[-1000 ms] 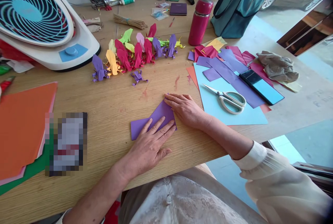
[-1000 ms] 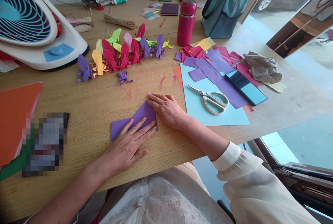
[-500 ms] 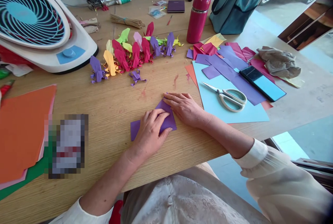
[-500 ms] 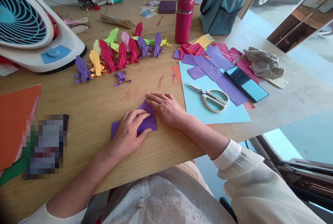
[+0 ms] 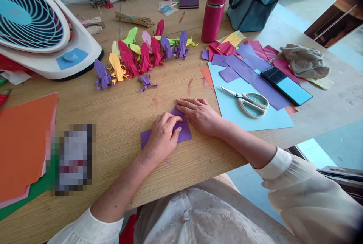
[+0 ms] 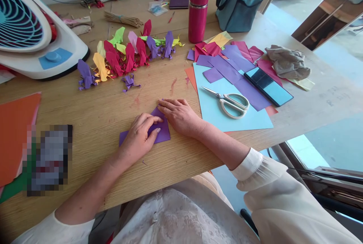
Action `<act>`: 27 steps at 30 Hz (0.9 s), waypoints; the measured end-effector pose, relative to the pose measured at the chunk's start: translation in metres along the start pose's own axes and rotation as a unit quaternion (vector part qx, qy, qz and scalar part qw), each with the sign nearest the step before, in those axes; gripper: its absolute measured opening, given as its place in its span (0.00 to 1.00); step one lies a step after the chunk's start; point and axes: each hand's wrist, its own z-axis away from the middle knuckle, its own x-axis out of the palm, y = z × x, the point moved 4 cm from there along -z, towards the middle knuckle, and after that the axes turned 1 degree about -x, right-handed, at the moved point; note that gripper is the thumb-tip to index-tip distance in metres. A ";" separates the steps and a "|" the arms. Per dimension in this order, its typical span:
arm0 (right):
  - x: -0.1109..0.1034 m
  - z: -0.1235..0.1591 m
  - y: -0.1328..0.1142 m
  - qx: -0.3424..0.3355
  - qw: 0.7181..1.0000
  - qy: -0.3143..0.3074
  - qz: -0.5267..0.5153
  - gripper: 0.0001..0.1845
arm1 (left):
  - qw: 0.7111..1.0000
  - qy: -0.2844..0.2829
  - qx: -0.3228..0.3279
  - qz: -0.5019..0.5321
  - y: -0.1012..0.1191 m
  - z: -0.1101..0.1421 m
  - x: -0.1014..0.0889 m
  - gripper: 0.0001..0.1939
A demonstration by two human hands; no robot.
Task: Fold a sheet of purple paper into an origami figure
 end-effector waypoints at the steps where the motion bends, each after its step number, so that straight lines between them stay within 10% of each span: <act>1: 0.000 0.000 0.000 0.000 1.000 0.001 -0.003 0.23 | 1.000 -0.001 -0.002 0.000 0.000 -0.001 0.000 0.10; 13: 0.000 -0.001 0.000 0.004 1.000 -0.008 0.000 0.23 | 0.988 0.000 -0.057 -0.144 -0.001 0.008 -0.010 0.16; 27: -0.001 -0.001 -0.001 0.002 1.000 -0.005 -0.004 0.23 | 0.999 -0.036 -0.019 -0.005 -0.006 -0.007 -0.002 0.11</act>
